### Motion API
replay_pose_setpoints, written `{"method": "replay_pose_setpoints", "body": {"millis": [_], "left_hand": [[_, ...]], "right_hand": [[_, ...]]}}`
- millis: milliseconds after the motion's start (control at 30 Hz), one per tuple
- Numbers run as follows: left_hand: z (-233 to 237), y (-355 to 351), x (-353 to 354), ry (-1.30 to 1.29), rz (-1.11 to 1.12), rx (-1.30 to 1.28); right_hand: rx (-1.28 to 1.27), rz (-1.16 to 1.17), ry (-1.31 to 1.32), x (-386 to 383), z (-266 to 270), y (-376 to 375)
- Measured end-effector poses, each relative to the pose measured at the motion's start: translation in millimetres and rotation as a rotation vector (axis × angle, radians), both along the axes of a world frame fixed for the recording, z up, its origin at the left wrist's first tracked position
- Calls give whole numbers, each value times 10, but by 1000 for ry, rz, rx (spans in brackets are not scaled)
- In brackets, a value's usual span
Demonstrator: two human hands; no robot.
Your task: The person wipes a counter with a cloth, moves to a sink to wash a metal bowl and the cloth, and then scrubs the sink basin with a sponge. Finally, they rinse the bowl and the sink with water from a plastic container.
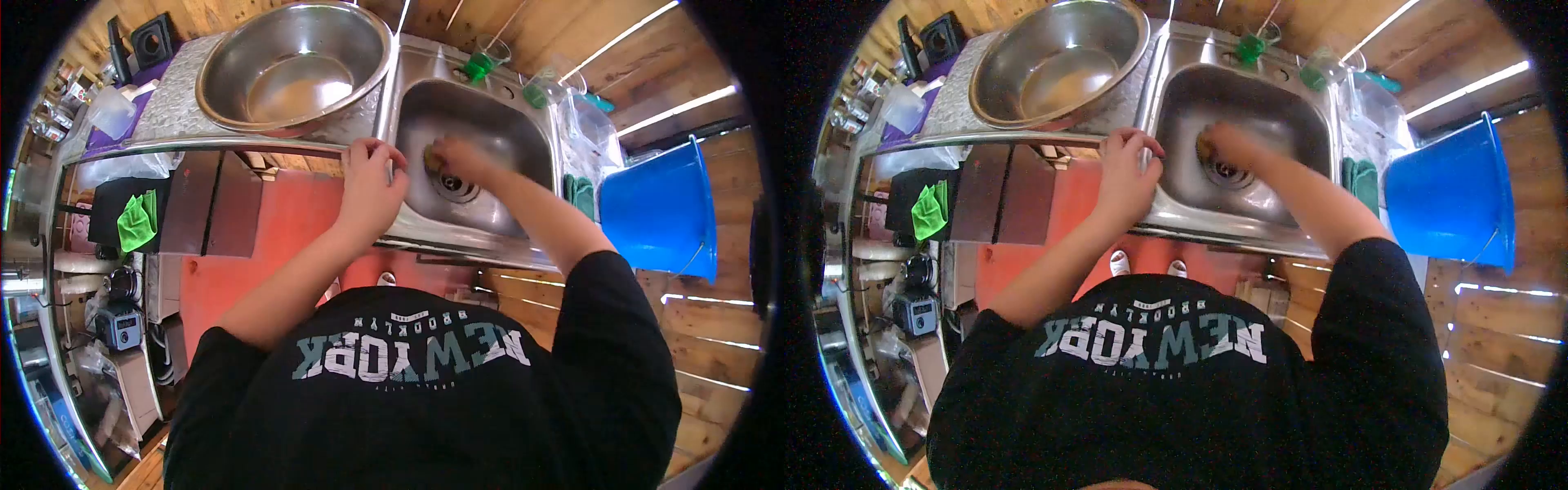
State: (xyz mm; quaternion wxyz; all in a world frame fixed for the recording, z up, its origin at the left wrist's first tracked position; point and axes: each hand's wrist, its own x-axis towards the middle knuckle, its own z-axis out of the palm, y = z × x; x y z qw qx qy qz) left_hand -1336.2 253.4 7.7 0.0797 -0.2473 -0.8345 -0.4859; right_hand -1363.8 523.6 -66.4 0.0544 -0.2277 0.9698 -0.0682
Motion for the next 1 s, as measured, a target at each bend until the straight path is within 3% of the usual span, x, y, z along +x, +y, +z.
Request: {"method": "replay_pose_setpoints", "body": {"millis": [133,233,333,433,533,600,700,800,900,1000], "left_hand": [[1,-3,21,-52,-14,27],[-5,-8,18,-36,-7,32],[-13,-7,20,-23,-13,37],[-32,-14,16,-20,-21,44],[-22,-15,13,-19,-23,43],[-15,-24,7,-22,-32,39],[-27,-18,8,-43,-22,46],[-14,-4,19,-35,-7,41],[-25,-15,15,-6,7,25],[-34,-8,12,-10,-13,26]], "right_hand": [[117,-144,-112,85,-56,460],[322,-180,-453,467,223,294],[-33,77,-271,551,-50,-52],[-105,37,79,105,-7,-250],[-22,-203,-81,-46,-45,246],[278,-348,-477,151,371,243],[260,-129,-442,566,-45,322],[-86,-18,-324,396,99,-293],[-188,-109,34,-75,-243,-14],[105,-332,-265,6,-24,319]]}}
